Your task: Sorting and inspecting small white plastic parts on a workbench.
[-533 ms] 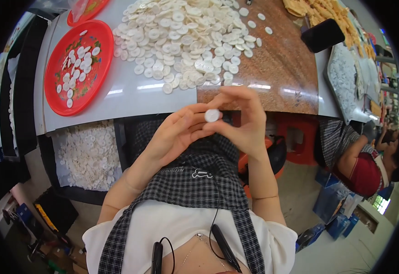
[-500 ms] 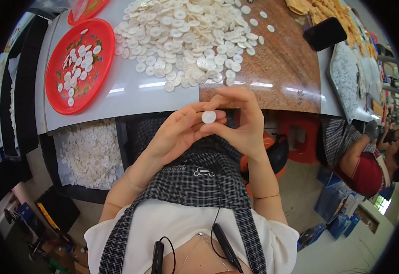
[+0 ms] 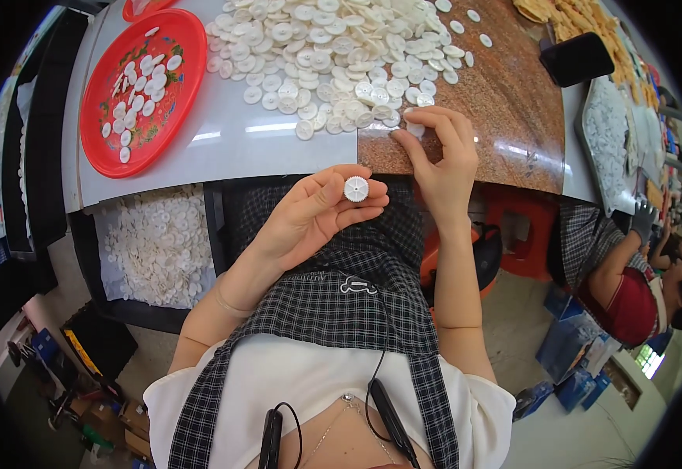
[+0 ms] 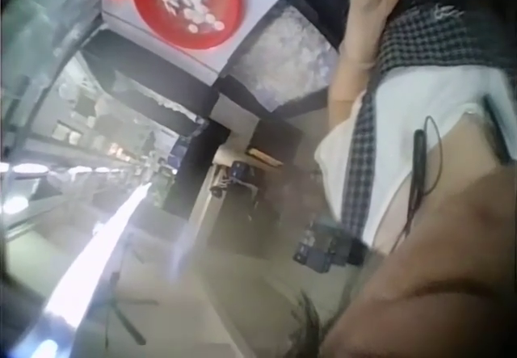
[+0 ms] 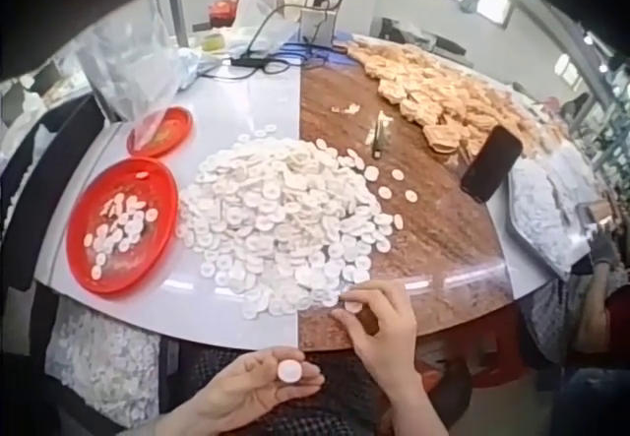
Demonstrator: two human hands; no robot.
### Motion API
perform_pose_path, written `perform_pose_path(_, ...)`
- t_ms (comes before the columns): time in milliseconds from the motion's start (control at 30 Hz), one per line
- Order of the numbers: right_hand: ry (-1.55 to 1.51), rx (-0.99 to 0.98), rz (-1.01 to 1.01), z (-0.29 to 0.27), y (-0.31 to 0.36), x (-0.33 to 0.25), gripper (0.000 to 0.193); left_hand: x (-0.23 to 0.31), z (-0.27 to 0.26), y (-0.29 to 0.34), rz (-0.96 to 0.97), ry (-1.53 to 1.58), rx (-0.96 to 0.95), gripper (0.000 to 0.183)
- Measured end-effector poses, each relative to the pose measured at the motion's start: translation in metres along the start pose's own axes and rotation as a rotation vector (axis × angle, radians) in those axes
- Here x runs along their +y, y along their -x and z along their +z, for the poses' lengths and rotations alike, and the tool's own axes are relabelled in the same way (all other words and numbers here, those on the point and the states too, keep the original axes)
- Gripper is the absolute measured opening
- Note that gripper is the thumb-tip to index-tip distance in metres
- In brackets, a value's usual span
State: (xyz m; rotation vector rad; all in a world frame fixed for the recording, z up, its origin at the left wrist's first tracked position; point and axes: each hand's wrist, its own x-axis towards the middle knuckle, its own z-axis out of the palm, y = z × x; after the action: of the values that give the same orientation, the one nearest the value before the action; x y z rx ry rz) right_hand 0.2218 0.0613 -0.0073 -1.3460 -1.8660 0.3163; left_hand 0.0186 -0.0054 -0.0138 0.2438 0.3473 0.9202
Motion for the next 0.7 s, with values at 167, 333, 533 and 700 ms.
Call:
perform_pose_path(167,-0.070,0.017,0.064,0.0007,0.0037,0.0019,0.021,0.0028,0.0032,0.0012,0.016,-0.152,0.056,0.043)
perform_pose_path(333,-0.117,0.078,0.096,0.0001,0.0066,0.0020,0.024,0.0031,0.0049,0.0028,0.019,-0.159,0.078,0.043)
perform_pose_path(533,-0.114,0.177,0.035,0.0008,0.0073,0.0032,0.029,0.0053,0.0066,0.0022,0.009,-0.162,0.091,0.044)
perform_pose_path(700,-0.146,0.168,0.019,0.0045,0.0060,0.0007,0.029,0.0101,0.0071,0.0042,0.025,-0.158,0.123,0.044)
